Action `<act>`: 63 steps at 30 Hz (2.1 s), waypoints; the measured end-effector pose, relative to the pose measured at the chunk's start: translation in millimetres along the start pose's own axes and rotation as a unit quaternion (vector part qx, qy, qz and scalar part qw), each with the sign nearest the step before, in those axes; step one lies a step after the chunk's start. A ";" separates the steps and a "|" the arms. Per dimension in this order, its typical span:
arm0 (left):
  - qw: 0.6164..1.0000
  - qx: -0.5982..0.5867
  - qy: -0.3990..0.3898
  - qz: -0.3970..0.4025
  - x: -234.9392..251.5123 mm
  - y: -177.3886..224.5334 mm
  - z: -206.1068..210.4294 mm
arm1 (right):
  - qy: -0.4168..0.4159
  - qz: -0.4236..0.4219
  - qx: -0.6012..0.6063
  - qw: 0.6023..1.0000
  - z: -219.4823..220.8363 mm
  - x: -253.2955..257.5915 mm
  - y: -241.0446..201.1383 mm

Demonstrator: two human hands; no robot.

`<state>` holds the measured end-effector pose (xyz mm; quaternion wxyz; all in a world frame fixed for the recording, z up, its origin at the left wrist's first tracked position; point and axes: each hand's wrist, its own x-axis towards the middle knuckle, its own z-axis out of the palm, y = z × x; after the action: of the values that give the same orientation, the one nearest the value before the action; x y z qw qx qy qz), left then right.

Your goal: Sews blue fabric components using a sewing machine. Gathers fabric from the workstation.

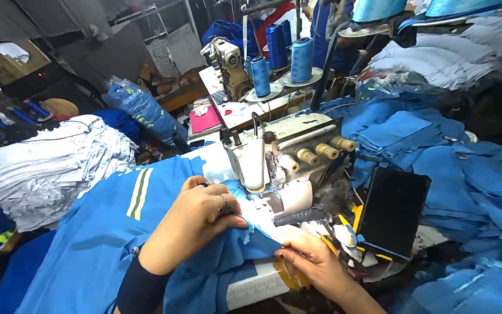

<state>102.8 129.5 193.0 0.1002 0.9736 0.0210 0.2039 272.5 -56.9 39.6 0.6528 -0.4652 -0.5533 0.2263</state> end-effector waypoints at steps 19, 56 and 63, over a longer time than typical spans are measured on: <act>0.997 0.025 0.048 -0.050 -18.2 74.2 60.1 | 0.040 -0.172 -0.262 0.949 -2.9 -2.5 -3.1; 0.907 0.105 0.246 -0.326 -16.3 8.7 116.8 | 0.109 -0.126 -0.499 0.850 17.7 3.4 3.0; 0.895 0.146 0.309 -0.287 -73.8 58.3 96.6 | 0.102 -0.118 -0.417 0.895 35.0 15.2 -6.5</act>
<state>73.9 48.4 89.3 0.0000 0.8168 0.3593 0.4514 242.8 -35.1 51.4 0.4737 -0.6465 -0.5781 -0.1529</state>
